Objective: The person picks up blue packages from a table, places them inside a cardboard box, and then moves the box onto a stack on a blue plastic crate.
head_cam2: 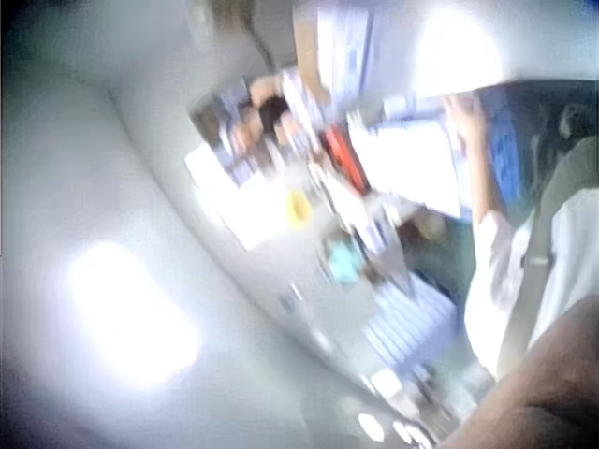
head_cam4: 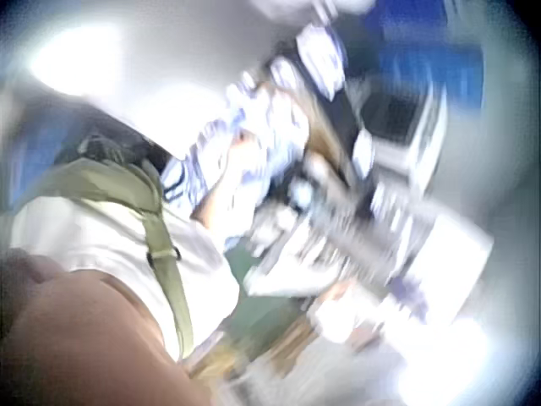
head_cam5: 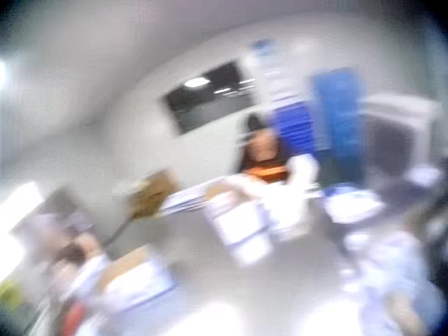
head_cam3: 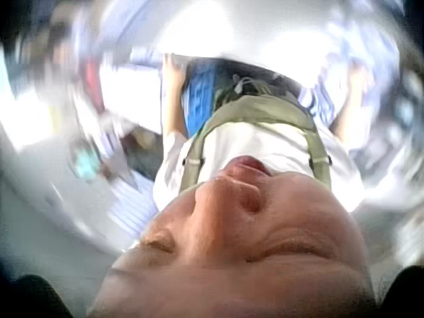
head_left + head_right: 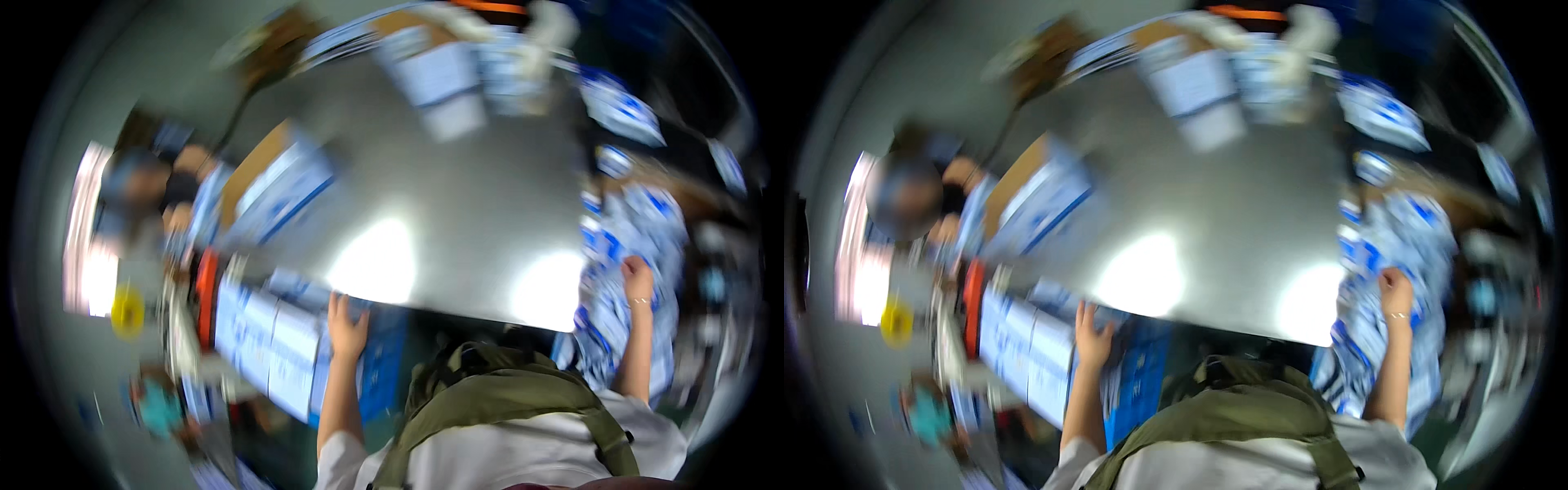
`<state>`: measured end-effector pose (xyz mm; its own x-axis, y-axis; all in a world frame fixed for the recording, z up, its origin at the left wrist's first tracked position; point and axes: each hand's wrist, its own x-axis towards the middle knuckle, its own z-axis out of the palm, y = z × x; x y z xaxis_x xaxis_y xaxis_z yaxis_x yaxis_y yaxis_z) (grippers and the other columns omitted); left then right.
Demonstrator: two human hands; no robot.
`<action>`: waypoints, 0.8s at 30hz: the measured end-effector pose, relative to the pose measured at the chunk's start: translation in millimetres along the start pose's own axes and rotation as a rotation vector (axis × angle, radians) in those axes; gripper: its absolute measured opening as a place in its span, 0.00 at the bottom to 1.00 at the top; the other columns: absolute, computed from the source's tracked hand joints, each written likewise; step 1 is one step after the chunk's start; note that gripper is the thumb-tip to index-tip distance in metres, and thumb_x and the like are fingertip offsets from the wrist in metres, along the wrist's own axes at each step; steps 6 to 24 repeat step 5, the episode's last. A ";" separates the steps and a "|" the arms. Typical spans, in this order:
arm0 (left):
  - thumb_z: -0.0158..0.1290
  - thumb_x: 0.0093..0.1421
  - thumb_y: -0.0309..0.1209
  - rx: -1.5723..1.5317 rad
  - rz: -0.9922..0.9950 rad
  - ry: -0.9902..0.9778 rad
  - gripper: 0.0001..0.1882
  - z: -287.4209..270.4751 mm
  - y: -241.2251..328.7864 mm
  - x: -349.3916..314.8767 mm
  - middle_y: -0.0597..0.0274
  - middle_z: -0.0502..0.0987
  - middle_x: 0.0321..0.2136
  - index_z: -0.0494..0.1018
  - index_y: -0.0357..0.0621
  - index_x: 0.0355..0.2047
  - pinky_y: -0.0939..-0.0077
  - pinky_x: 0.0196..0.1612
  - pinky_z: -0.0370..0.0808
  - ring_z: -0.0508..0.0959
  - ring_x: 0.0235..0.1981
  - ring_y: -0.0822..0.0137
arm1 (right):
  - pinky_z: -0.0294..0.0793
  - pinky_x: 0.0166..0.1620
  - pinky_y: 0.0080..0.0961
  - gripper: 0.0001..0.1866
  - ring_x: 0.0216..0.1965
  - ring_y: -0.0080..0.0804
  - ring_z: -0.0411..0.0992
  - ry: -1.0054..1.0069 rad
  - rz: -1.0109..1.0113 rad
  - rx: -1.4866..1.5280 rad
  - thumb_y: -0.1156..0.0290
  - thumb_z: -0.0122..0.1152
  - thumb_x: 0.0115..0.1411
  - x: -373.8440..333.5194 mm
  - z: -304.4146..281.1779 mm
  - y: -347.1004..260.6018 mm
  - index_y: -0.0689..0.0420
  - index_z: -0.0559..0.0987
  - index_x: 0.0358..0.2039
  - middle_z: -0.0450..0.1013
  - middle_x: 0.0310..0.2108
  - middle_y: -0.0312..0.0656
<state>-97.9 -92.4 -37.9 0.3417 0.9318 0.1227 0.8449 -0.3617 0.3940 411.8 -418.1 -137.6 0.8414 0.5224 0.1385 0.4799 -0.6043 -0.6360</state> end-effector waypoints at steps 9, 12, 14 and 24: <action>0.60 0.45 0.32 0.234 -0.491 0.546 0.35 -85.7 -99.4 -90.1 0.43 0.51 0.62 0.62 0.42 0.55 0.57 0.62 0.53 0.54 0.60 0.41 | 0.72 0.39 0.21 0.10 0.32 0.27 0.73 -0.448 -0.393 0.425 0.78 0.58 0.53 90.0 160.1 -157.5 0.62 0.76 0.38 0.75 0.30 0.42; 0.60 0.45 0.32 0.234 -0.491 0.546 0.35 -85.7 -99.4 -90.1 0.43 0.51 0.62 0.62 0.42 0.55 0.57 0.62 0.53 0.54 0.60 0.41 | 0.72 0.39 0.21 0.10 0.32 0.27 0.73 -0.448 -0.393 0.425 0.78 0.58 0.53 90.0 160.1 -157.5 0.62 0.76 0.38 0.75 0.30 0.42; 0.60 0.45 0.32 0.234 -0.491 0.546 0.35 -85.7 -99.4 -90.1 0.43 0.51 0.62 0.62 0.42 0.55 0.57 0.62 0.53 0.54 0.60 0.41 | 0.72 0.39 0.21 0.10 0.32 0.27 0.73 -0.448 -0.393 0.425 0.78 0.58 0.53 90.0 160.1 -157.5 0.62 0.76 0.38 0.75 0.30 0.42; 0.60 0.45 0.32 0.234 -0.491 0.546 0.35 -85.7 -99.4 -90.1 0.43 0.51 0.62 0.62 0.42 0.55 0.57 0.62 0.53 0.54 0.60 0.41 | 0.72 0.39 0.21 0.10 0.32 0.27 0.73 -0.448 -0.393 0.425 0.78 0.58 0.53 90.0 160.1 -157.5 0.62 0.76 0.38 0.75 0.30 0.42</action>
